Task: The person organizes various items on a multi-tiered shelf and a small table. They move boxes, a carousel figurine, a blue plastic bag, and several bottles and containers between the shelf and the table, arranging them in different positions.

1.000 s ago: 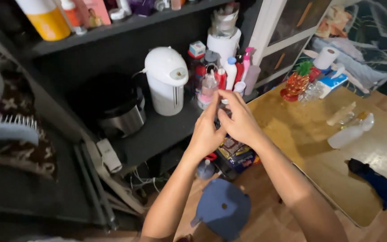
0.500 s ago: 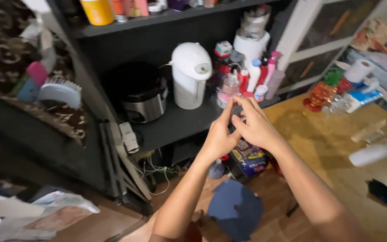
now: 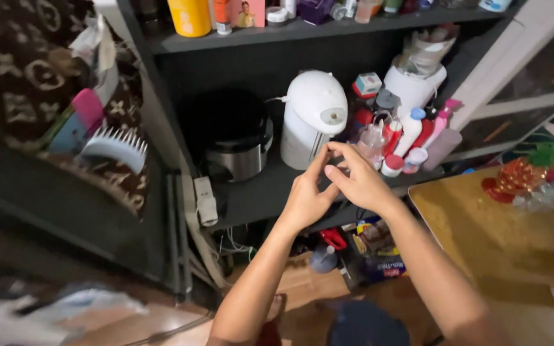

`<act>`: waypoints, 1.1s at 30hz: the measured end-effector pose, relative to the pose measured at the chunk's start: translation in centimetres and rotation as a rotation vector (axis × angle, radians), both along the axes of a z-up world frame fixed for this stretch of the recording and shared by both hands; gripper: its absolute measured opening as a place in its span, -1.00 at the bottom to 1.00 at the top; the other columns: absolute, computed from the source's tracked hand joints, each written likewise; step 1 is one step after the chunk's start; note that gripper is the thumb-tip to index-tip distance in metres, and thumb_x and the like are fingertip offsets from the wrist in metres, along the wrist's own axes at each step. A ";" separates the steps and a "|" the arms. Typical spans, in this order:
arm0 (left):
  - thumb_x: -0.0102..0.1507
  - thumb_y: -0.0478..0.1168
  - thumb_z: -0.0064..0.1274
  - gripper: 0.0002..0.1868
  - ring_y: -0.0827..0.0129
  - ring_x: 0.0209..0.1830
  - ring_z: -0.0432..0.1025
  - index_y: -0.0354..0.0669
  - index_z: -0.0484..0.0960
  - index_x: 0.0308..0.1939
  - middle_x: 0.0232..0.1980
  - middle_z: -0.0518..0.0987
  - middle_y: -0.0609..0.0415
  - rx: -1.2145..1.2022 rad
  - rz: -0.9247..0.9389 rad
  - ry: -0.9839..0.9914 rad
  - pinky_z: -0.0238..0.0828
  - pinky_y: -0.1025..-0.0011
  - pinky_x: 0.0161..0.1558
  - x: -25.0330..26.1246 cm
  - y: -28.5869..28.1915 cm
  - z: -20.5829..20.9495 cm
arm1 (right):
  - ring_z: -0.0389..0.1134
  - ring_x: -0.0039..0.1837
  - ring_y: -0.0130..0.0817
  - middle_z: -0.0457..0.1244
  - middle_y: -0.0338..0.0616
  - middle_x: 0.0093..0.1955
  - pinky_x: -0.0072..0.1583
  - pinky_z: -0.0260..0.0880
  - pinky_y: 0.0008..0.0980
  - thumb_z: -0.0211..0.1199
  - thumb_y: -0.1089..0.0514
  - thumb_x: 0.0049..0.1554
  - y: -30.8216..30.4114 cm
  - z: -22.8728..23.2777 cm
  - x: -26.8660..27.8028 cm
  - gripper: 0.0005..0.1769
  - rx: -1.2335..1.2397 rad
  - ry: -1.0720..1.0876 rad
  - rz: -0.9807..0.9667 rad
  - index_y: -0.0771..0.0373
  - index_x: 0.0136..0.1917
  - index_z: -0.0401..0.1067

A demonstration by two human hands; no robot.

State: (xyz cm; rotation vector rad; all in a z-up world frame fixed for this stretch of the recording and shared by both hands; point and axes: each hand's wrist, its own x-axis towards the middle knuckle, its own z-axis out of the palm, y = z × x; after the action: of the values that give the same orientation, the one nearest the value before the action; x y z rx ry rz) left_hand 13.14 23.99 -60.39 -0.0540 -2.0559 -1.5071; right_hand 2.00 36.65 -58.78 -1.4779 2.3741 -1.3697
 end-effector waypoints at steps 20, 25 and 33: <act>0.30 -0.18 0.11 -0.31 0.07 0.47 0.37 -0.26 0.29 0.49 0.43 0.46 -0.24 0.101 -0.133 0.002 0.36 0.13 0.33 -18.9 -14.1 0.1 | 0.31 -0.01 -0.45 0.29 -0.22 -0.03 0.06 0.38 -0.43 0.33 0.23 0.29 -10.1 3.1 -36.7 -0.63 -0.607 0.178 -0.584 0.30 0.29 0.31; 0.31 -0.16 0.10 -0.36 0.10 0.43 0.42 -0.26 0.36 0.45 0.40 0.51 -0.22 0.100 -0.162 -0.016 0.38 0.16 0.34 -20.6 -14.2 1.5 | 0.28 0.06 -0.30 0.18 -0.08 0.11 0.10 0.40 -0.32 0.48 0.13 0.18 -11.3 6.8 -41.5 -0.43 -0.605 0.271 -0.764 0.28 0.33 0.27; 0.31 -0.15 0.13 -0.39 0.10 0.39 0.45 -0.26 0.41 0.43 0.33 0.56 -0.21 0.077 -0.114 -0.009 0.35 0.20 0.34 -24.0 -12.7 2.6 | 0.25 0.18 -0.03 0.14 0.07 0.17 0.23 0.30 -0.10 0.55 0.12 0.03 -12.4 6.1 -46.2 -0.33 -0.450 0.394 -0.865 0.29 0.29 0.27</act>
State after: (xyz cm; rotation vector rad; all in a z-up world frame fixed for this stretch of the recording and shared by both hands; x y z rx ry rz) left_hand -10.89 11.31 -57.82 -0.1360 -2.0295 -1.6571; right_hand -44.23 24.24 -52.64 -0.7980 3.3537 -2.0238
